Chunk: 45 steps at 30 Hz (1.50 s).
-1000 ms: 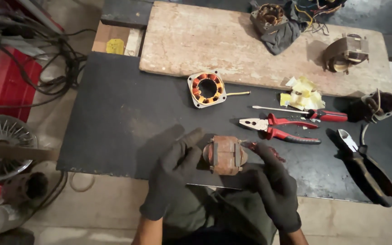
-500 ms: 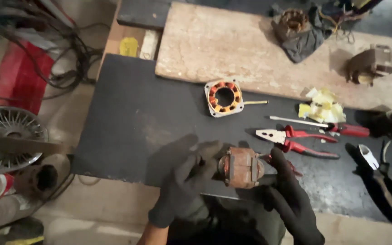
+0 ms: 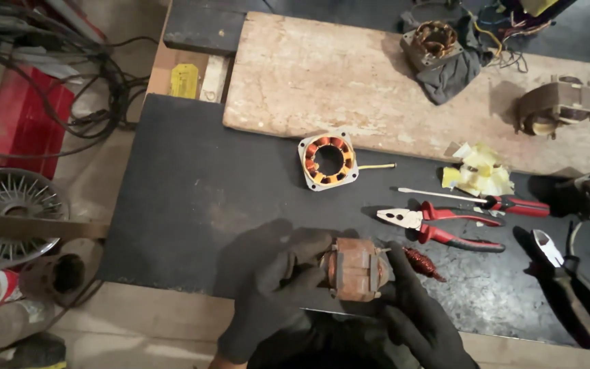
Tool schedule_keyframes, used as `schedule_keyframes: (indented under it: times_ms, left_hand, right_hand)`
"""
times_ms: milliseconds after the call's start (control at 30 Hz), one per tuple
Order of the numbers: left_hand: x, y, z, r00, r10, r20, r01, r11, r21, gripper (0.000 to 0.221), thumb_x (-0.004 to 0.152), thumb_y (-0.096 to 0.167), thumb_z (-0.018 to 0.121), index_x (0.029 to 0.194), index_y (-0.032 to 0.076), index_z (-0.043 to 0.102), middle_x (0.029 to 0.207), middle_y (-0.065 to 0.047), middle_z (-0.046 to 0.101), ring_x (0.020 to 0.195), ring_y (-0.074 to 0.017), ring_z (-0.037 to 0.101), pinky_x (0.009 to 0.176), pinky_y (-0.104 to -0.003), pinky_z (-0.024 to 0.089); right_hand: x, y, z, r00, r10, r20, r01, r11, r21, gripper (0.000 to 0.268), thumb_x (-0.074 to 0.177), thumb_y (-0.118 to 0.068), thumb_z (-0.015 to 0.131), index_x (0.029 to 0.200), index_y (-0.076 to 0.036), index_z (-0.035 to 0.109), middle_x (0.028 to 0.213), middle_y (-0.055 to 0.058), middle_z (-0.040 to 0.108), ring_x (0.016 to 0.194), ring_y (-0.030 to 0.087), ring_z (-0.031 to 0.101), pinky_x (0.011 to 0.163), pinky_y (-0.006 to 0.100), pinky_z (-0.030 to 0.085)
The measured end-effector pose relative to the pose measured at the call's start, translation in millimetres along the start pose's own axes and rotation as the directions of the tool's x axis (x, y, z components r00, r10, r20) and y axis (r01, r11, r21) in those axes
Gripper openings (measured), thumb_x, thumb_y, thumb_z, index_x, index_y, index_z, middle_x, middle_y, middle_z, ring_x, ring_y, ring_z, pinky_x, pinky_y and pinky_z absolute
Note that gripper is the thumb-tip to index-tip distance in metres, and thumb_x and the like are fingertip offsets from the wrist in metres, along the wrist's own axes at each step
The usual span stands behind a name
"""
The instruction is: Inspect and repair motor components including the stator and copper windings on a workbench
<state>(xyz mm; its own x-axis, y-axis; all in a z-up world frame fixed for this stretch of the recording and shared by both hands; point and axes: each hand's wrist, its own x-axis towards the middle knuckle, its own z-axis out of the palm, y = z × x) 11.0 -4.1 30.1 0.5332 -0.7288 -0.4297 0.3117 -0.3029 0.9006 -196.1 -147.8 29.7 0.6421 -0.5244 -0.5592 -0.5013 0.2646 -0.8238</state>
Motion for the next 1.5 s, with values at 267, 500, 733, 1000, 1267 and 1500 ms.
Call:
schedule_keyframes:
  times_ms: [267,500,733,1000,1267,1500]
  left_hand:
    - [4.6,-11.3,2.8,0.939,0.340,-0.059,-0.322,0.925,0.203,0.031,0.097,0.018,0.059,0.121,0.008,0.076,0.118,-0.005,0.081,0.110,-0.0172,0.077,0.092,-0.029,0.060]
    - [8.3,-12.1,1.0,0.922,0.382,0.060,-0.373,0.839,0.397,0.017,0.101,0.022,0.055,0.100,0.016,0.071,0.085,-0.001,0.074,0.083,-0.0117,0.070,0.076,-0.029,0.051]
    - [7.0,-10.1,3.6,0.919,0.382,0.093,-0.392,0.868,0.305,0.020,0.098,0.017,0.056,0.110,0.012,0.072,0.103,-0.002,0.076,0.097,-0.0148,0.070,0.080,-0.032,0.053]
    - [0.8,-11.8,4.4,0.889,0.456,-0.047,-0.430,0.865,0.260,0.020,0.100,0.016,0.056,0.104,0.010,0.074,0.096,-0.001,0.076,0.093,-0.0106,0.067,0.085,-0.028,0.051]
    - [-8.9,-10.1,3.2,0.865,0.451,-0.222,-0.408,0.887,0.215,0.021,0.096,0.016,0.057,0.099,0.010,0.076,0.112,0.000,0.081,0.084,-0.0074,0.067,0.078,-0.027,0.053]
    - [-35.8,-1.3,6.0,0.904,0.318,-0.284,-0.288,0.947,0.145,0.031,0.094,0.018,0.057,0.117,0.011,0.077,0.122,-0.001,0.080,0.109,-0.0118,0.078,0.081,-0.023,0.060]
  right_hand:
    - [-1.6,-10.1,15.1,0.913,-0.148,-0.381,0.181,0.982,0.053,0.058,0.094,-0.012,0.052,0.152,-0.011,0.052,0.146,0.009,0.068,0.101,0.018,0.070,0.078,0.033,0.055]
    - [-5.6,0.3,1.8,0.781,-0.390,-0.488,0.363,0.919,-0.154,0.056,0.093,-0.010,0.057,0.149,-0.007,0.051,0.150,0.007,0.060,0.134,0.016,0.057,0.112,0.030,0.044]
    - [3.4,19.4,-6.7,0.770,-0.633,-0.080,0.533,0.707,-0.465,0.072,0.094,-0.011,0.059,0.160,-0.014,0.030,0.144,0.003,0.066,0.130,0.024,0.064,0.098,0.037,0.050]
    - [-2.8,23.8,5.2,0.776,-0.611,-0.156,0.513,0.755,-0.407,0.069,0.092,-0.007,0.062,0.157,-0.013,0.039,0.137,0.004,0.071,0.101,0.014,0.076,0.090,0.030,0.057]
    - [-18.5,11.1,17.2,0.765,-0.612,-0.201,0.528,0.774,-0.349,0.061,0.093,-0.003,0.060,0.152,-0.009,0.045,0.153,0.010,0.057,0.142,0.020,0.053,0.111,0.033,0.047]
    - [-22.2,-2.0,24.5,0.933,-0.344,-0.109,0.348,0.937,0.016,0.085,0.088,-0.002,0.054,0.164,-0.024,0.026,0.158,-0.004,0.047,0.075,0.014,0.054,0.061,0.028,0.046]
